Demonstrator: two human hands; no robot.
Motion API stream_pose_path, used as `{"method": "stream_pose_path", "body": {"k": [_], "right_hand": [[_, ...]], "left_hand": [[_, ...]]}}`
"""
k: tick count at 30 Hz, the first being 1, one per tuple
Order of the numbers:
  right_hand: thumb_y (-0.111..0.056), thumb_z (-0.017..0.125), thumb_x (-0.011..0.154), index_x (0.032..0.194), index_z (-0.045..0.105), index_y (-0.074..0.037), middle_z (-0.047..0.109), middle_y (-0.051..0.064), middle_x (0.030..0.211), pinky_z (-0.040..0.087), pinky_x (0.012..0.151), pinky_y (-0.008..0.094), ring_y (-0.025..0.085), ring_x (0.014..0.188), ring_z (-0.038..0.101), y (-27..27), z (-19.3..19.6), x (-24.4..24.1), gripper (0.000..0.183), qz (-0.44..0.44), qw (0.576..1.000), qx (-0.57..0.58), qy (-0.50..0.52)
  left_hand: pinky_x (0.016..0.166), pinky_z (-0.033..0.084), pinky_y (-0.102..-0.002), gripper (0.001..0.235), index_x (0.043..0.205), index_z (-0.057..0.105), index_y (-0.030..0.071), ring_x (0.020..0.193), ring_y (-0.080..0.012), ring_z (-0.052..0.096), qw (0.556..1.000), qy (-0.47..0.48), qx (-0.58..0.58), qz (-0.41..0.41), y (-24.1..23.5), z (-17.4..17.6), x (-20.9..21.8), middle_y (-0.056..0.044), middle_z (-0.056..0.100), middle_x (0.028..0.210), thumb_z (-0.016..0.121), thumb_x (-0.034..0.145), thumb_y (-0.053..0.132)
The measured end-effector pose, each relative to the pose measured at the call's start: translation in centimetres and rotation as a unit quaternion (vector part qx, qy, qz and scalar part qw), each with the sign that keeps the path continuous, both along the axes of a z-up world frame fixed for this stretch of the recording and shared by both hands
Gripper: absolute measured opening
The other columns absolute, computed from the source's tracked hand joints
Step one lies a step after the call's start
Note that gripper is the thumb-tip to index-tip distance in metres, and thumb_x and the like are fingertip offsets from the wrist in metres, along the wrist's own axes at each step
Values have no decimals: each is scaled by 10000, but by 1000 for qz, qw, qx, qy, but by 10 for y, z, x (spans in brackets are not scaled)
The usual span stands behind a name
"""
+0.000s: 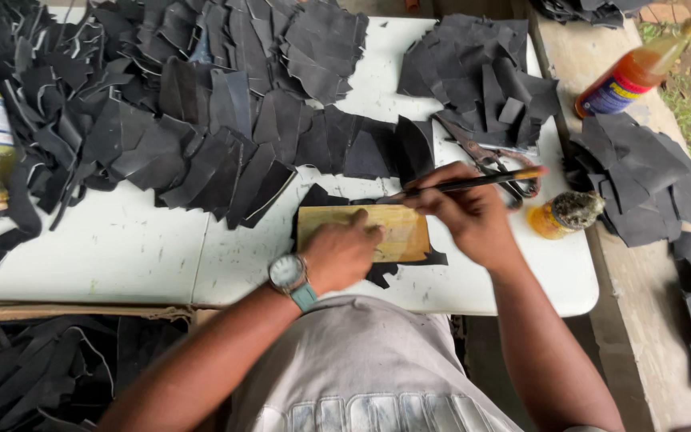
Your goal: The person aligns two pieces of black rubber on a wooden template and uses a pencil to trace the outline. They then use shears to cut the rubber along the traced line, creating a shaped piece. The process is repeated with another piece of rubber.
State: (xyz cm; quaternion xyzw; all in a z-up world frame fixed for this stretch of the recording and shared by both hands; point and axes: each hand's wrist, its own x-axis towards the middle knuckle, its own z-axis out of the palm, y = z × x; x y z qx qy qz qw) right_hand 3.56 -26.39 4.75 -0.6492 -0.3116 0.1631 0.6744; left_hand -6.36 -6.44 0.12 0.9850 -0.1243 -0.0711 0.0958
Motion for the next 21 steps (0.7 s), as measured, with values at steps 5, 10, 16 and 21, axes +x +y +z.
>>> {"method": "stream_pose_path", "body": {"k": [5, 10, 16, 21], "right_hand": [[-48, 656, 964, 1080, 628, -2, 709, 100, 975, 589, 854, 336, 197, 962, 734, 69, 2, -28, 128, 117, 985, -103, -78], [-168, 733, 891, 991, 650, -54, 757, 129, 823, 553, 716, 391, 278, 798, 752, 115, 7, -46, 173, 156, 926, -266, -217], [-204, 718, 870, 959, 664, -70, 750, 139, 761, 556, 683, 408, 310, 725, 756, 134, 2, -52, 169, 199, 902, -324, -203], [-263, 753, 884, 964, 687, -69, 722, 174, 747, 542, 676, 434, 362, 708, 706, 141, -11, -56, 220, 193, 855, -352, -328]], "left_hand": [[925, 463, -628, 274, 1085, 684, 49, 902, -383, 693, 970, -205, -17, 129, -33, -35, -24, -221, 632, 1194, 638, 824, 118], [947, 471, -520, 264, 1077, 682, -26, 1072, -396, 652, 930, -249, -195, 185, -41, -86, -25, -213, 690, 1109, 632, 828, 45], [911, 482, -514, 212, 1045, 710, 12, 1038, -392, 648, 929, -149, -244, 233, -44, -108, -23, -209, 708, 1094, 643, 858, 85], [873, 510, -494, 294, 1142, 674, 14, 1039, -383, 657, 894, -203, -311, 250, -44, -106, -26, -205, 703, 1128, 632, 873, 123]]}}
